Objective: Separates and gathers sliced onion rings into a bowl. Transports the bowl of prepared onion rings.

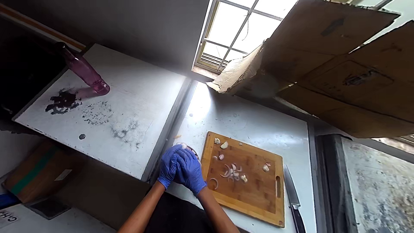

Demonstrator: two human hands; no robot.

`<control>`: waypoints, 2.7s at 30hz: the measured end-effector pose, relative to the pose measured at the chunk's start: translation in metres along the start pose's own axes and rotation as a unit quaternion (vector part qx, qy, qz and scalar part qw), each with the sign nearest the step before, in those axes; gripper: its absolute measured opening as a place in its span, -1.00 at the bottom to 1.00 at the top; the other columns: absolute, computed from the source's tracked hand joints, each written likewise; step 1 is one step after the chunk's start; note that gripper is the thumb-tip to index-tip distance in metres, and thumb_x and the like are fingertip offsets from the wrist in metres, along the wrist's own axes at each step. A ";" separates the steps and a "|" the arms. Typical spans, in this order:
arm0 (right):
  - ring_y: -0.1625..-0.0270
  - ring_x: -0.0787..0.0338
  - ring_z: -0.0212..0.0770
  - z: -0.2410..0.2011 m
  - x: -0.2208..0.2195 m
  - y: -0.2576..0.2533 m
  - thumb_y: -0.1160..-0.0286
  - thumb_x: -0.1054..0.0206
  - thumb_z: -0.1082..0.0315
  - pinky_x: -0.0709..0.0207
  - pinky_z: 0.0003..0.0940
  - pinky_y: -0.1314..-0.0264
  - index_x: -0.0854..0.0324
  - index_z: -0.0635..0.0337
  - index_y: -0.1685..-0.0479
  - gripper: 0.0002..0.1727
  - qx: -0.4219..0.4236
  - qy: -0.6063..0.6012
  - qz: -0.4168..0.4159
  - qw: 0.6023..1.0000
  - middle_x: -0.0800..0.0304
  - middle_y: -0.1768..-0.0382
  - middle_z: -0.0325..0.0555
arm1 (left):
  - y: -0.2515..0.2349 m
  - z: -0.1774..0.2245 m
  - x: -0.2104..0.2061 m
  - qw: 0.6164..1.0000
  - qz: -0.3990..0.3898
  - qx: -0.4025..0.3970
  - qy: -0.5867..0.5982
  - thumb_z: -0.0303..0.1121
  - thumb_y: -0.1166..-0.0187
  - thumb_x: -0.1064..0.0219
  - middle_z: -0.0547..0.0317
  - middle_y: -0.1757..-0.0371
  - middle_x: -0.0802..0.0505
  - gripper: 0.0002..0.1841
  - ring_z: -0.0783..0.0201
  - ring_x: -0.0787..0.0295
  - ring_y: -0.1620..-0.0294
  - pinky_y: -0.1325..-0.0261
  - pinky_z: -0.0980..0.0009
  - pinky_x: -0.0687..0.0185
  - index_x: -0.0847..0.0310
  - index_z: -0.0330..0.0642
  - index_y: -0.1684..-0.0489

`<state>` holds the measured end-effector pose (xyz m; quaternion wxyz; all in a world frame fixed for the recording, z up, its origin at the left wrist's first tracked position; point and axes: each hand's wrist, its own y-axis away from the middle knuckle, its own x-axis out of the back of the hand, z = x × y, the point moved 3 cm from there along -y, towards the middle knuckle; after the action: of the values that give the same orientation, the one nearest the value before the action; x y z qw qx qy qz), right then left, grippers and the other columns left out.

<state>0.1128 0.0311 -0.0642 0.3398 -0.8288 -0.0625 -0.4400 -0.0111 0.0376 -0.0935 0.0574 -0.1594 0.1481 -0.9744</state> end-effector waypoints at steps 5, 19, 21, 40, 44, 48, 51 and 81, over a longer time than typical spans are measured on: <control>-0.43 -0.76 0.02 0.000 0.009 0.000 -0.73 0.01 0.16 -0.54 -0.04 -0.58 -0.79 0.17 -0.11 -0.55 -0.053 -0.088 0.077 0.992 -0.87 -0.23 0.05 | -0.002 0.002 -0.001 1.000 0.020 -0.011 -0.003 0.08 -0.81 0.16 -0.11 -0.15 -0.90 -0.29 0.20 -0.80 -0.32 -0.56 0.29 -0.54 -0.77 -0.43 -0.13; -0.74 -0.42 0.05 0.017 0.007 0.027 -0.75 -0.01 0.03 -0.25 0.00 -0.82 -0.57 0.17 -0.58 -0.41 -0.233 -0.193 0.030 0.953 -0.50 -0.63 0.18 | -0.001 0.000 -0.007 0.996 -0.019 -0.058 -0.062 -0.25 -0.76 0.06 -0.11 -0.16 -0.89 -0.52 0.11 -0.79 -0.35 -0.56 0.21 -0.58 -0.80 -0.37 -0.08; -0.74 -0.41 0.08 0.014 -0.002 0.028 -0.73 -0.02 -0.08 -0.23 0.02 -0.82 -0.55 0.03 -0.63 -0.37 -0.159 -0.101 0.008 0.982 -0.49 -0.65 0.17 | -0.001 0.001 -0.007 0.996 -0.016 -0.057 -0.072 -0.26 -0.74 0.03 -0.14 -0.13 -0.90 -0.54 0.09 -0.80 -0.33 -0.54 0.22 -0.58 -0.80 -0.40 -0.03; -0.78 -0.35 0.07 0.017 -0.004 0.033 -0.74 0.06 -0.12 -0.14 0.05 -0.86 -0.47 0.14 -0.65 -0.31 -0.132 -0.104 0.001 0.986 -0.53 -0.63 0.09 | -0.003 0.002 -0.009 0.994 -0.059 -0.054 -0.072 -0.31 -0.67 -0.07 -0.18 -0.18 -0.82 -0.63 0.03 -0.71 -0.38 -0.56 0.18 -0.52 -0.72 -0.37 -0.10; -0.73 -0.44 0.09 0.017 0.004 0.038 -0.77 0.13 -0.11 -0.24 0.07 -0.82 -0.48 0.32 -0.58 -0.27 -0.193 -0.183 0.103 0.958 -0.58 -0.57 0.21 | -0.004 0.005 -0.004 0.995 -0.058 -0.072 -0.025 -0.19 -0.75 -0.04 -0.21 -0.23 -0.80 -0.56 0.09 -0.69 -0.42 -0.58 0.22 -0.52 -0.66 -0.41 -0.19; -0.69 -0.50 0.07 0.024 0.008 0.041 -0.81 0.20 -0.12 -0.27 -0.01 -0.82 -0.52 0.44 -0.50 -0.22 -0.251 -0.228 0.128 0.932 -0.60 -0.52 0.28 | -0.001 0.001 -0.002 0.995 -0.069 -0.069 0.003 -0.14 -0.76 -0.01 -0.23 -0.31 -0.78 -0.51 0.07 -0.65 -0.51 -0.65 0.18 -0.48 -0.62 -0.43 -0.24; -0.64 -0.57 0.00 0.031 0.020 0.041 -0.80 0.20 -0.15 -0.36 -0.09 -0.77 -0.53 0.48 -0.48 -0.19 -0.297 -0.279 0.155 0.900 -0.64 -0.49 0.25 | -0.004 0.004 0.002 0.994 -0.079 -0.077 0.021 -0.10 -0.80 0.02 -0.22 -0.36 -0.76 -0.49 0.06 -0.61 -0.56 -0.67 0.17 -0.46 -0.58 -0.41 -0.28; -0.40 -0.67 0.21 0.131 0.110 0.212 -0.57 -0.23 0.07 -0.43 0.25 -0.46 -0.83 -0.03 -0.23 -0.59 -0.398 0.146 0.053 0.904 -0.74 -0.36 0.09 | 0.021 0.070 0.069 0.961 -0.079 -0.165 -0.206 0.04 -0.80 0.06 -0.05 -0.17 -0.79 -0.52 0.18 -0.70 -0.34 -0.44 0.30 -0.58 -0.57 -0.15 -0.26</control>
<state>0.3551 -0.0705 -0.1371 0.0099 -0.8237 0.2126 -0.5256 -0.0518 -0.0125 -0.0165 -0.0177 -0.3754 0.2788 -0.8838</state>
